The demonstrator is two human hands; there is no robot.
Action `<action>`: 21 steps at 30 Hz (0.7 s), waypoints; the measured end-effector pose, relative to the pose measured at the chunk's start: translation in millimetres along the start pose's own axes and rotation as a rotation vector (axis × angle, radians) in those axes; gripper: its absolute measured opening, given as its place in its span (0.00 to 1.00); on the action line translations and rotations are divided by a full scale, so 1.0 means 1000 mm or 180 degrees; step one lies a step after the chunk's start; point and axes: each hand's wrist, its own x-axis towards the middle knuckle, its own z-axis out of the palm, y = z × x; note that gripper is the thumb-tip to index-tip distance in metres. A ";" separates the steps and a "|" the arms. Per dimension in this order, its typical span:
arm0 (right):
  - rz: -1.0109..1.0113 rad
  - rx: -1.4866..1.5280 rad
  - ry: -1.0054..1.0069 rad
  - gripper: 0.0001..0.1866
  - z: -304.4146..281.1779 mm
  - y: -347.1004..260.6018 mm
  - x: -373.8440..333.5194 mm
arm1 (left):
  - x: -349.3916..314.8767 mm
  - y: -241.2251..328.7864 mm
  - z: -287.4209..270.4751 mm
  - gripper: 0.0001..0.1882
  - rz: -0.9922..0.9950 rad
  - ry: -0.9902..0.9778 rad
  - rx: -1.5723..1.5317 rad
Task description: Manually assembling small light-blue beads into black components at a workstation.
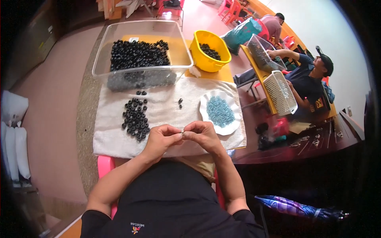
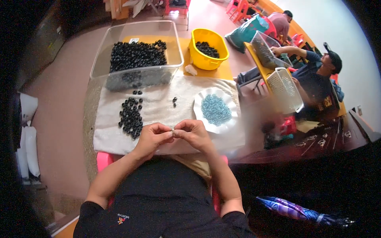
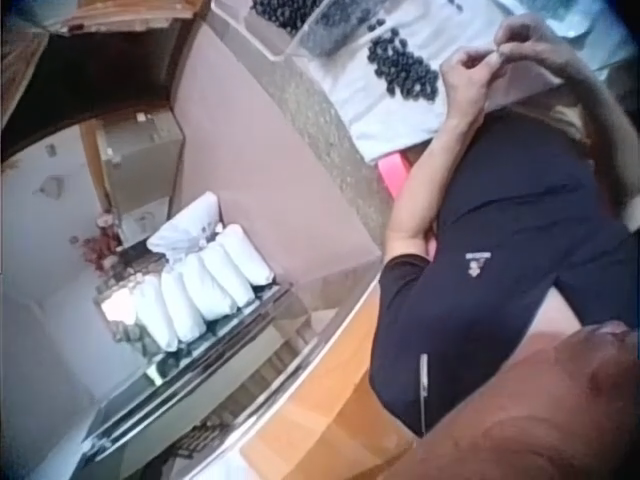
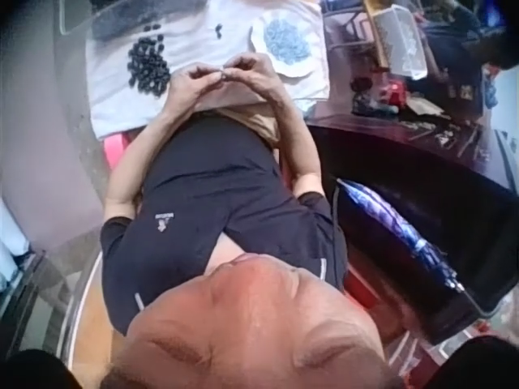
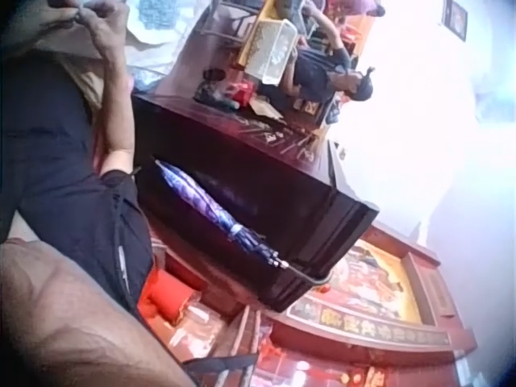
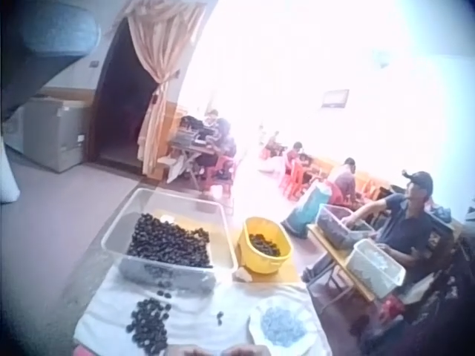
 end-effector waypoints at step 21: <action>-0.2419 -0.2772 0.1031 0.16 0.031 0.001 -0.004 | -0.001 0.001 -0.002 0.06 0.0042 0.0139 -0.0660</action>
